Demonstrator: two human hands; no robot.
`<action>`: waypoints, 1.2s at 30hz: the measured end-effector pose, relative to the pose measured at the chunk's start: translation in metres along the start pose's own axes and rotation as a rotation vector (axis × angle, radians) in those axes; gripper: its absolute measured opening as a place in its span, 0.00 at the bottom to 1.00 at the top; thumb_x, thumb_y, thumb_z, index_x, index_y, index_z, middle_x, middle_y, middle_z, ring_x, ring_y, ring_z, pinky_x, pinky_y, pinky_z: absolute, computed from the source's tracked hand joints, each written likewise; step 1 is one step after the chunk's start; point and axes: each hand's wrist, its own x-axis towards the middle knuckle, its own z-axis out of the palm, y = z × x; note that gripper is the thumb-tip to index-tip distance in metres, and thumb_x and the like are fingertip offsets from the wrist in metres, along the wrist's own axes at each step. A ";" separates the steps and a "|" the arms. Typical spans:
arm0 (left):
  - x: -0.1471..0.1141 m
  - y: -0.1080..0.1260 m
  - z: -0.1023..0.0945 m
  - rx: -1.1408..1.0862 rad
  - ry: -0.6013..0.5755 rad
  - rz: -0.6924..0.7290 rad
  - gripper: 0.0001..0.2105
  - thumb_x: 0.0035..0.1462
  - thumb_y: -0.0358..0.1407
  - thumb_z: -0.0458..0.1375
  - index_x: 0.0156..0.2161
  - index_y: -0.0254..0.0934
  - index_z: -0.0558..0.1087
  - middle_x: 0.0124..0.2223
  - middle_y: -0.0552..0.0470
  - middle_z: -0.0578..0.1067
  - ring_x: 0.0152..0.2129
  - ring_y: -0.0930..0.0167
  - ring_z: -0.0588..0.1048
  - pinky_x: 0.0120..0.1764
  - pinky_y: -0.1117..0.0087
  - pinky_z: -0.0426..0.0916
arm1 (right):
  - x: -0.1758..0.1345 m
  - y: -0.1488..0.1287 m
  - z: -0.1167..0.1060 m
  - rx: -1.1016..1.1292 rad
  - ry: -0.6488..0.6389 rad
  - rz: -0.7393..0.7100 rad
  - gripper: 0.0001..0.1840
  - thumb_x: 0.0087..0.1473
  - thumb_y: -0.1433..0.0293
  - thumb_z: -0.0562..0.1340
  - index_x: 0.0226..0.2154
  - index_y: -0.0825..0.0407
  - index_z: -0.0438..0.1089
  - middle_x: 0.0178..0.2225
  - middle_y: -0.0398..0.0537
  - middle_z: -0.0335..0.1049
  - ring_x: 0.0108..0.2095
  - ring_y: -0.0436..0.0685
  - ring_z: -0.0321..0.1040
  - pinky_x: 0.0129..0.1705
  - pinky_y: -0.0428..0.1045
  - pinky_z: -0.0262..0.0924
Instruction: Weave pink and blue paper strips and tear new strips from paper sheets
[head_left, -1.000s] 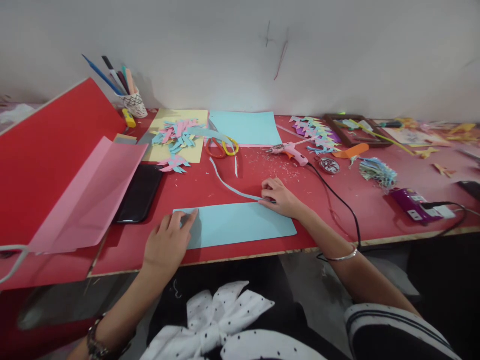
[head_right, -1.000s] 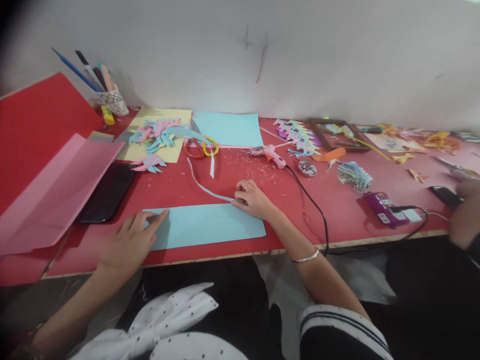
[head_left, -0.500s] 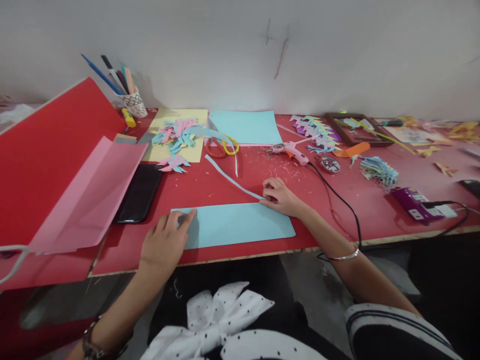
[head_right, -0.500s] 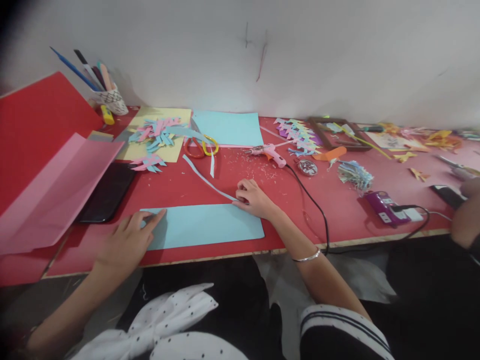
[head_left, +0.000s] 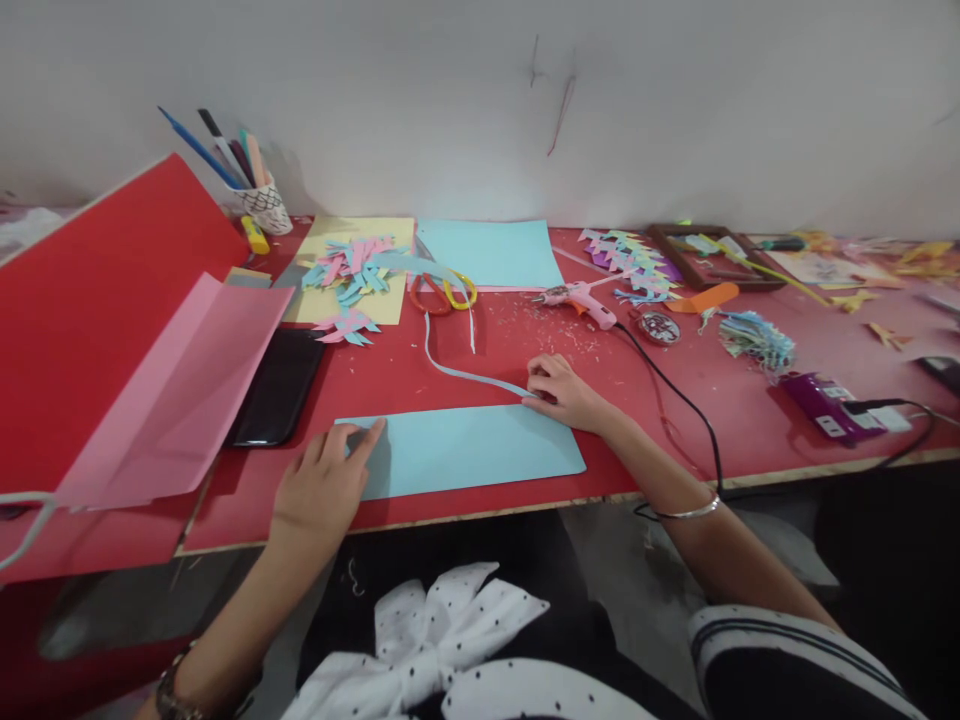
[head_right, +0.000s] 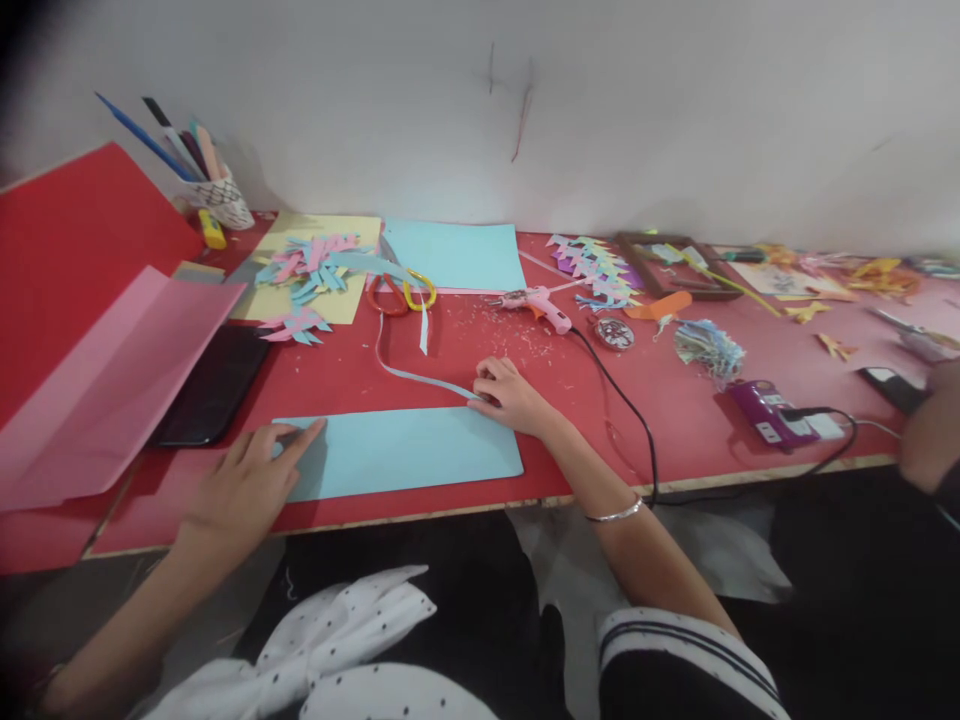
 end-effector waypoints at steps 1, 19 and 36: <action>0.000 -0.001 0.000 -0.008 -0.008 -0.007 0.23 0.53 0.25 0.45 0.52 0.45 0.62 0.42 0.49 0.69 0.37 0.68 0.69 0.37 0.69 0.65 | 0.000 0.000 -0.001 0.010 -0.007 -0.004 0.18 0.54 0.59 0.50 0.20 0.53 0.59 0.32 0.50 0.55 0.34 0.55 0.53 0.40 0.53 0.51; -0.003 -0.010 0.004 -0.042 0.002 -0.011 0.22 0.53 0.25 0.44 0.52 0.43 0.63 0.43 0.47 0.68 0.39 0.67 0.68 0.37 0.69 0.65 | -0.004 0.000 -0.002 -0.021 -0.021 0.005 0.17 0.54 0.61 0.49 0.22 0.52 0.61 0.34 0.50 0.56 0.36 0.55 0.53 0.42 0.53 0.50; -0.005 -0.014 0.005 -0.050 0.010 -0.020 0.22 0.53 0.25 0.43 0.52 0.43 0.63 0.43 0.47 0.68 0.38 0.67 0.68 0.36 0.68 0.65 | -0.004 -0.002 0.000 -0.034 0.029 0.022 0.16 0.53 0.64 0.51 0.19 0.52 0.59 0.34 0.50 0.58 0.34 0.55 0.55 0.41 0.53 0.51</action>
